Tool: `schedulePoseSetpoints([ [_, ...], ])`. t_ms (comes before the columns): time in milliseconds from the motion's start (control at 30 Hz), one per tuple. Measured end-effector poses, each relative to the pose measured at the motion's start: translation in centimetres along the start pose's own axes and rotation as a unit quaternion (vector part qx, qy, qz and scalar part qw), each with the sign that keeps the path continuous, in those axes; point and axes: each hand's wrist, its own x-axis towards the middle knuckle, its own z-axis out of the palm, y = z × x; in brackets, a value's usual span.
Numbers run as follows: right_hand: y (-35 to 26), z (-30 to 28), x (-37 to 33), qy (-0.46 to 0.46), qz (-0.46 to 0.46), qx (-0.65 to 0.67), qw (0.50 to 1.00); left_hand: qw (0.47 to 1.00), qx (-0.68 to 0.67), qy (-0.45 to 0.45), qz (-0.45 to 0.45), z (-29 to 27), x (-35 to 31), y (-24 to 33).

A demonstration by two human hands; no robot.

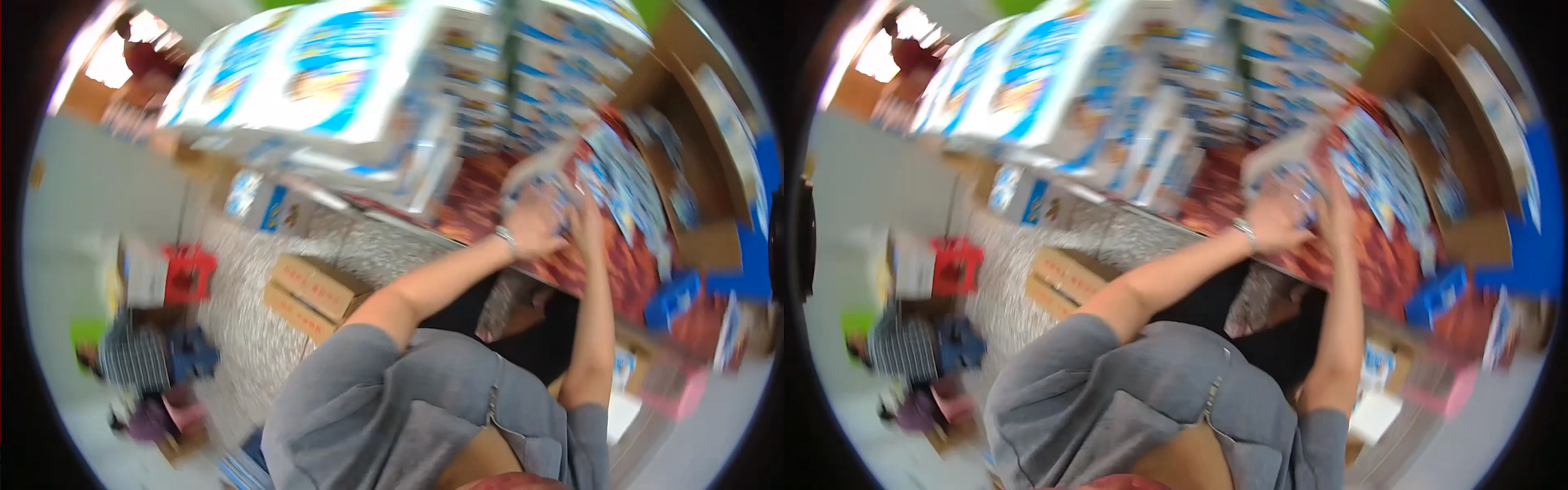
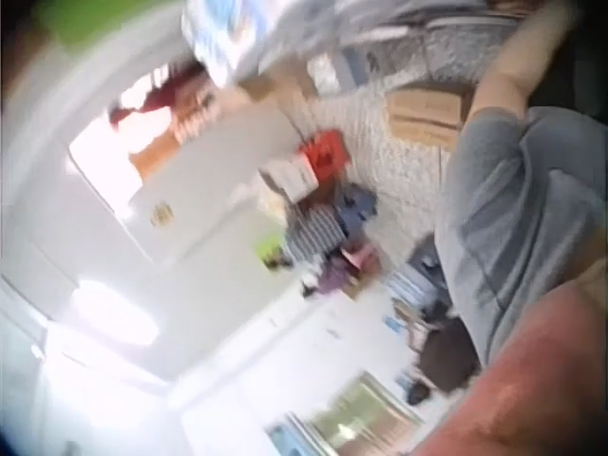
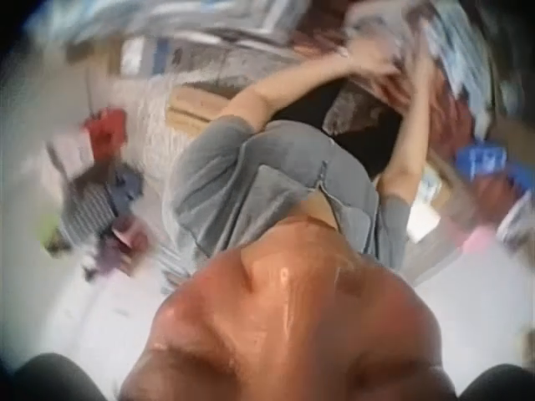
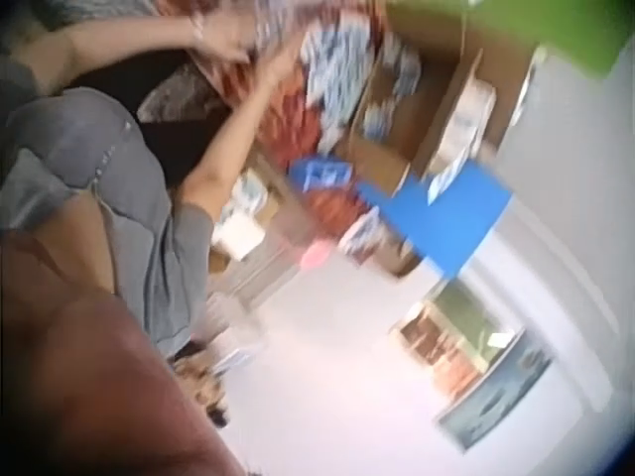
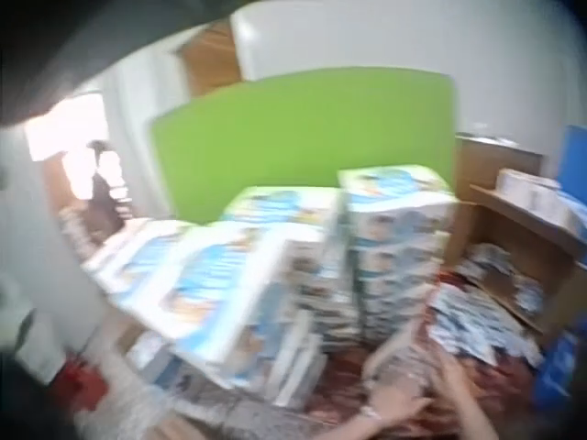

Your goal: Packing small blue sachets into cardboard boxes and stacking them in a warehouse environment.

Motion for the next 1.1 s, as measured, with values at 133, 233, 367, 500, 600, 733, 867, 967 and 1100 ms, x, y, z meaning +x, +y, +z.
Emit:
schedulePoseSetpoints([
  [133, 2.7, 1.1, -0.3, -0.072, -0.012, -0.03, 0.997, 0.993, 0.053, 0.094, 0.046, 3.1, -0.3, -0.8],
  [233, 1.0, 2.2, -1.3, -0.05, -0.019, -0.08, 0.995, 0.988, 0.09, 0.119, 0.04, 2.8, -1.3, -1.8],
  [367, 1.0, 1.7, -5.6, 0.007, -0.043, -0.067, 0.997, 0.967, 0.052, 0.138, 0.208, 1.8, -2.2, -2.2],
  [500, -0.5, 0.7, -9.5, 0.011, 0.009, -0.128, 0.992, 0.954, 0.011, 0.115, 0.275, 1.6, -2.2, -1.4],
  [600, -0.5, -0.1, -10.7, -0.017, -0.005, -0.074, 0.997, 0.954, 0.062, 0.08, 0.282, 2.9, -1.9, -1.5],
  [733, -2.8, 0.2, -11.4, -0.064, 0.034, -0.054, 0.996, 0.949, 0.058, 0.08, 0.301, 4.3, -2.3, -1.9],
  [867, -2.1, 1.0, -12.0, -0.054, 0.021, -0.004, 0.998, 0.958, 0.043, 0.068, 0.276, 4.0, -3.5, -1.4],
  [967, -2.1, -0.7, -13.8, -0.027, 0.096, 0.024, 0.995, 0.95, -0.01, 0.02, 0.31, 3.0, -1.9, 0.0],
  [1100, -4.9, -1.3, -13.3, -0.033, 0.317, 0.353, 0.88, 0.947, -0.042, -0.076, 0.311, 2.2, -2.3, -1.7],
])
